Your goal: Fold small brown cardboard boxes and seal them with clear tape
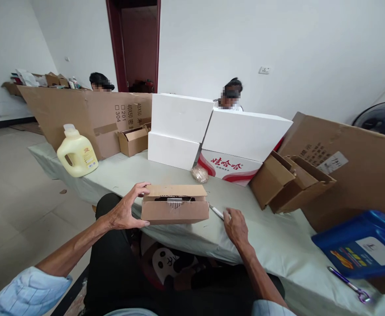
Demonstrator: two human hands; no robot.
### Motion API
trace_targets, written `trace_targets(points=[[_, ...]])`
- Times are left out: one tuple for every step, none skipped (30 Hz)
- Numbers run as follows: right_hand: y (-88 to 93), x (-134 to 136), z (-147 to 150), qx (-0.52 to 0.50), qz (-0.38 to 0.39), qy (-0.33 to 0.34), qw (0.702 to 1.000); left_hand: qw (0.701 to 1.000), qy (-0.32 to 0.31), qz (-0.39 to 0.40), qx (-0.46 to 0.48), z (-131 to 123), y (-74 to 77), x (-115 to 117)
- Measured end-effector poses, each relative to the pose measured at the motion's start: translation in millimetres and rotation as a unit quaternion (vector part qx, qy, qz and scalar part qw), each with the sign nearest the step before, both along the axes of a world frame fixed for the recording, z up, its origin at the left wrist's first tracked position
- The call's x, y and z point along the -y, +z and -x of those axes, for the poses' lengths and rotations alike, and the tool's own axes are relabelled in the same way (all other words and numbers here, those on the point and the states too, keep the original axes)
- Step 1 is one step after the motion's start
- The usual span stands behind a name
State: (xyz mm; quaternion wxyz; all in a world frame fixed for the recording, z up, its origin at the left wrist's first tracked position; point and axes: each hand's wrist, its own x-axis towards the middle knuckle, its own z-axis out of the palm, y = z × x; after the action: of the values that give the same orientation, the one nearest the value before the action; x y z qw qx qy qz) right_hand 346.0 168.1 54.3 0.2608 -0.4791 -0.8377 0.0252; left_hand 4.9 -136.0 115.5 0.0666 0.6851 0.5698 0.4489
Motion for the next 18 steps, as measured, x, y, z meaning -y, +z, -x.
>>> trace_targets(points=[[12.6,4.9,4.6,-0.030,-0.018,0.017,0.999,1.000,0.002,0.002,0.001,0.4,-0.1,-0.2],[27.9,12.7,10.5,-0.065,-0.040,0.041,0.996,1.000,0.003,0.002,0.004,0.8,-0.2,-0.5],[45.3,23.2,17.4,-0.097,-0.064,0.070,0.991,1.000,0.003,0.001,0.008,1.3,-0.1,-0.9],[63.7,36.2,24.9,-0.158,-0.108,0.131,0.973,1.000,0.003,0.000,0.013,1.6,-0.1,-1.3],[82.0,50.9,32.6,-0.189,-0.146,0.195,0.951,1.000,0.004,-0.002,0.018,1.9,-0.1,-1.6],[98.9,66.3,40.0,-0.187,-0.163,0.253,0.935,1.000,0.005,-0.003,0.022,2.0,-0.1,-1.8],[113.4,81.2,46.8,-0.161,-0.165,0.309,0.923,1.000,0.007,-0.003,0.025,2.0,-0.2,-1.9],[124.5,94.7,52.8,-0.132,-0.159,0.340,0.917,1.000,0.008,-0.002,0.025,1.7,-0.5,-1.8],[132.1,106.2,57.7,-0.102,-0.154,0.353,0.917,1.000,0.008,0.000,0.023,1.3,-0.9,-1.5],[136.3,115.3,61.7,-0.073,-0.145,0.357,0.920,1.000,0.007,-0.001,0.020,0.7,-1.2,-1.2],[137.6,122.0,64.6,-0.050,-0.135,0.353,0.924,1.000,0.005,-0.002,0.017,0.0,-1.6,-0.9],[137.1,126.6,66.7,-0.034,-0.124,0.349,0.928,1.000,0.003,-0.004,0.015,-0.9,-1.9,-0.7],[135.6,129.6,68.3,-0.024,-0.110,0.349,0.930,1.000,0.001,-0.009,0.013,-1.9,-1.9,-0.6],[134.0,131.6,69.7,-0.021,-0.093,0.353,0.931,1.000,-0.001,-0.014,0.011,-2.9,-1.8,-0.7],[132.6,133.1,71.0,-0.023,-0.074,0.360,0.930,1.000,-0.002,-0.019,0.010,-3.9,-1.5,-0.9],[131.9,134.3,72.4,-0.028,-0.055,0.368,0.928,1.000,-0.004,-0.022,0.008,-4.9,-1.0,-1.3],[131.7,135.4,74.0,-0.035,-0.038,0.375,0.926,1.000,-0.007,-0.025,0.007,-5.8,-0.5,-1.6],[131.9,136.4,75.7,-0.044,-0.022,0.380,0.924,1.000,-0.009,-0.025,0.005,-6.4,-0.1,-2.0]])
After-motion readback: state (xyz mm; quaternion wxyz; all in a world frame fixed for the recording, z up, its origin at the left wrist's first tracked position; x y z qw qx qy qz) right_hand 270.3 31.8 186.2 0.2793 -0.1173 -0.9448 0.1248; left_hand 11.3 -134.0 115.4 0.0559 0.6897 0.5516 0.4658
